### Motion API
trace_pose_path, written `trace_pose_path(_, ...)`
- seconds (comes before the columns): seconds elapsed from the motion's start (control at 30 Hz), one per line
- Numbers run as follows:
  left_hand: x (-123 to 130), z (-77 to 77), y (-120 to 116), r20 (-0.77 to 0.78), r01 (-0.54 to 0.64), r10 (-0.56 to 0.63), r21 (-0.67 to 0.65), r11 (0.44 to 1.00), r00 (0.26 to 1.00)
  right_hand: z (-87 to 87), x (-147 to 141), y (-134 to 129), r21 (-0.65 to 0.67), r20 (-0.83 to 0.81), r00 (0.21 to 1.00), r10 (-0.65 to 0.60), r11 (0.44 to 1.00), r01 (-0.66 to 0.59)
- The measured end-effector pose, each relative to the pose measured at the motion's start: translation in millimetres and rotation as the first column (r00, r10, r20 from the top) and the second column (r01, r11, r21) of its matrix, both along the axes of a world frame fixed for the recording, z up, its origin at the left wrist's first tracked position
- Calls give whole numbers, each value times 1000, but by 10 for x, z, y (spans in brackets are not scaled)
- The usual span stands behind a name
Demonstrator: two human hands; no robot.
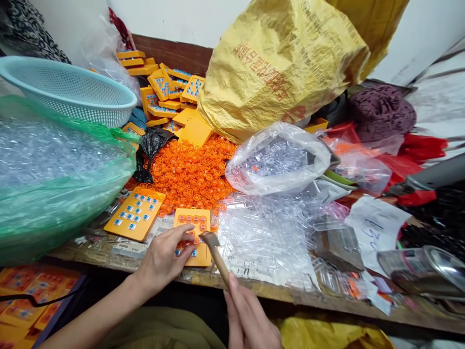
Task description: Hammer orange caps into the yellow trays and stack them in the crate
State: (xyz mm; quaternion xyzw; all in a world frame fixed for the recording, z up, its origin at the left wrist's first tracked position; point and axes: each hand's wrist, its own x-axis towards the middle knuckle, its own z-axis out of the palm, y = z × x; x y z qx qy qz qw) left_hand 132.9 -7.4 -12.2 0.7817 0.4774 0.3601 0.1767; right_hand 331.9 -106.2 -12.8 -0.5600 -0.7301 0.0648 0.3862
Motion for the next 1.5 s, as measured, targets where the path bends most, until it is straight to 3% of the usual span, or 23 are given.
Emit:
trace_pose_path(0.1,11,-24,3,31,-17,18,-11,1000,999,-21,10,14,-77,60,990,124,990,-119)
trace_pose_path(0.27,30,-49,8,33,9,-9,-19,1000,999,-57,-23,9,-116,8,989,149,982,-147)
trace_pose_path(0.33,28,-34,16,25,18,-17,-53,998,1000,-40,-46,4,-122,-48,992,119,985,-124)
trace_pose_path(0.5,-12,31,61,92,69,-56,-149,986,994,34,-68,-9,-23,-177,981,-82,997,79)
trace_pose_path(0.7,-3,51,67,136,106,-72,-256,961,988,15,15,13,-122,34,987,156,981,-151)
trace_pose_path(0.8,-49,61,51,162,113,-72,-258,959,984,-37,34,6,-125,71,985,155,982,-145)
trace_pose_path(0.87,-159,65,88,123,51,-28,-185,981,992,-74,33,-6,-124,52,988,143,983,-136)
trace_pose_path(0.97,-408,47,242,-185,-99,104,34,994,977,-119,26,-18,-105,-24,997,69,992,-71)
trace_pose_path(1.0,-487,37,308,-311,-107,126,79,991,942,-127,23,-18,-92,-46,998,33,995,-37)
trace_pose_path(1.07,-600,25,427,-424,-87,119,93,992,898,-128,15,-14,-74,-78,997,-31,997,25)
trace_pose_path(1.23,-625,124,458,-448,-19,33,36,999,893,-78,-9,-29,-81,-135,983,-124,990,114)
trace_pose_path(1.33,-596,198,317,-337,63,-112,-153,986,935,-73,-53,-73,-97,-177,962,-206,977,191)
trace_pose_path(1.4,-581,194,226,-275,100,-186,-298,949,943,-88,-106,-97,-123,-226,933,-281,958,259)
trace_pose_path(1.5,-560,103,143,-313,59,-170,-335,941,934,-116,-196,-110,-169,-300,884,-359,932,321)
